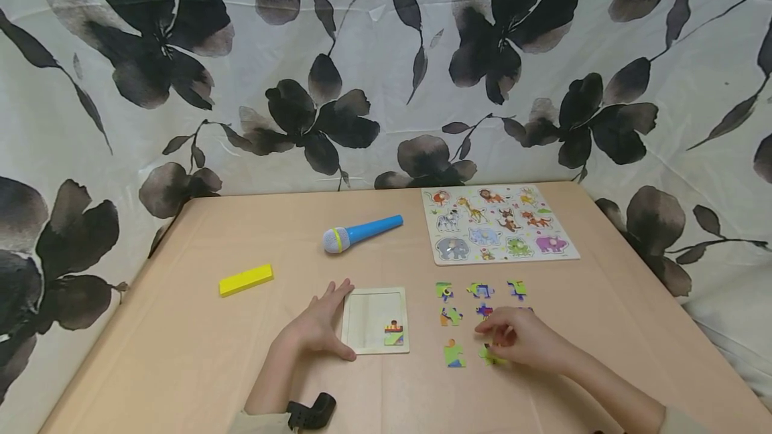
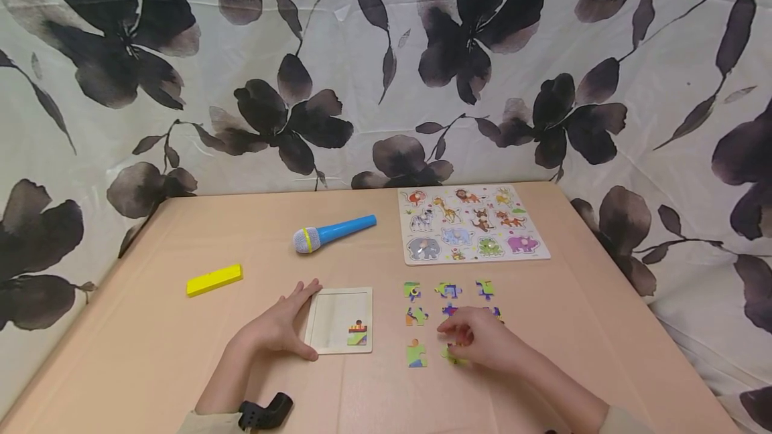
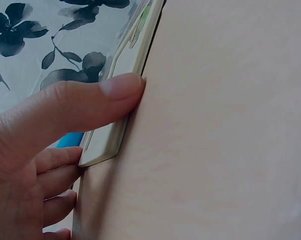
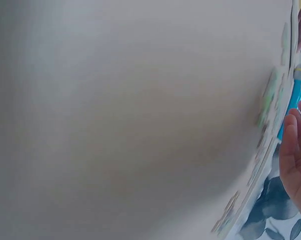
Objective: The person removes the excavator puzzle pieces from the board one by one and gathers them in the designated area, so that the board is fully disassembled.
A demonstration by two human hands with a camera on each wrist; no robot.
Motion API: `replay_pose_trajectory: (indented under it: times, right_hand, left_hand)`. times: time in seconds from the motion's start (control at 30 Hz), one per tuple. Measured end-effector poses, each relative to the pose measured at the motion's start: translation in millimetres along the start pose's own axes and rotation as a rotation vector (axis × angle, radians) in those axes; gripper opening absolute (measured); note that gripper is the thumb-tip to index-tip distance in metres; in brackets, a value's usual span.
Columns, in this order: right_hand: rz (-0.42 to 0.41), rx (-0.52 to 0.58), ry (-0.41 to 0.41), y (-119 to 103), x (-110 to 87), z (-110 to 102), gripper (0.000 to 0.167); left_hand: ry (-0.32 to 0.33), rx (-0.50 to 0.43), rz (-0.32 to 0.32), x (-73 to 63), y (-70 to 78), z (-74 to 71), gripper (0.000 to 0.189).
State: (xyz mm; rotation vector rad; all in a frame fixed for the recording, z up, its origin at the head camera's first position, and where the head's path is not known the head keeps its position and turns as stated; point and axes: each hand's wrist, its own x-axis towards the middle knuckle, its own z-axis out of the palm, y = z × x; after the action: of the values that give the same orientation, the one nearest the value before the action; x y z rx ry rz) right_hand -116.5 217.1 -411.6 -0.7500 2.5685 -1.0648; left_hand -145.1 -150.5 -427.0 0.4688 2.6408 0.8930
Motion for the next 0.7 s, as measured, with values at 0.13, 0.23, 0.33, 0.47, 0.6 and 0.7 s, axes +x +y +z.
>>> replay_pose_trajectory:
  times: [0.13, 0.23, 0.33, 0.47, 0.6, 0.7]
  right_hand:
    - [-0.022, 0.014, 0.037, -9, 7.1, 7, 0.024]
    - [-0.038, 0.027, 0.064, -18, 13.9, 13, 0.025]
    - [-0.051, 0.050, 0.070, -26, 21.9, 19, 0.027]
    - [-0.057, 0.079, 0.061, -34, 33.5, 29, 0.030]
    - [-0.040, 0.080, 0.051, -42, 44.6, 40, 0.031]
    - [-0.034, 0.076, 0.049, -48, 53.1, 48, 0.031]
  left_hand:
    - [0.002, -0.008, 0.003, -0.5, 0.4, 0.6, 0.112]
    - [0.001, -0.013, -0.003, -0.3, 0.7, 1.1, 0.112]
    - [-0.002, -0.014, -0.008, 0.5, 1.1, 1.0, 0.112]
    - [-0.002, -0.019, -0.005, 0.3, 1.9, 0.5, 0.112]
    - [0.000, -0.019, -0.004, 0.4, 2.3, 0.6, 0.112]
    - [0.000, -0.016, -0.002, -0.5, 2.0, 0.0, 0.112]
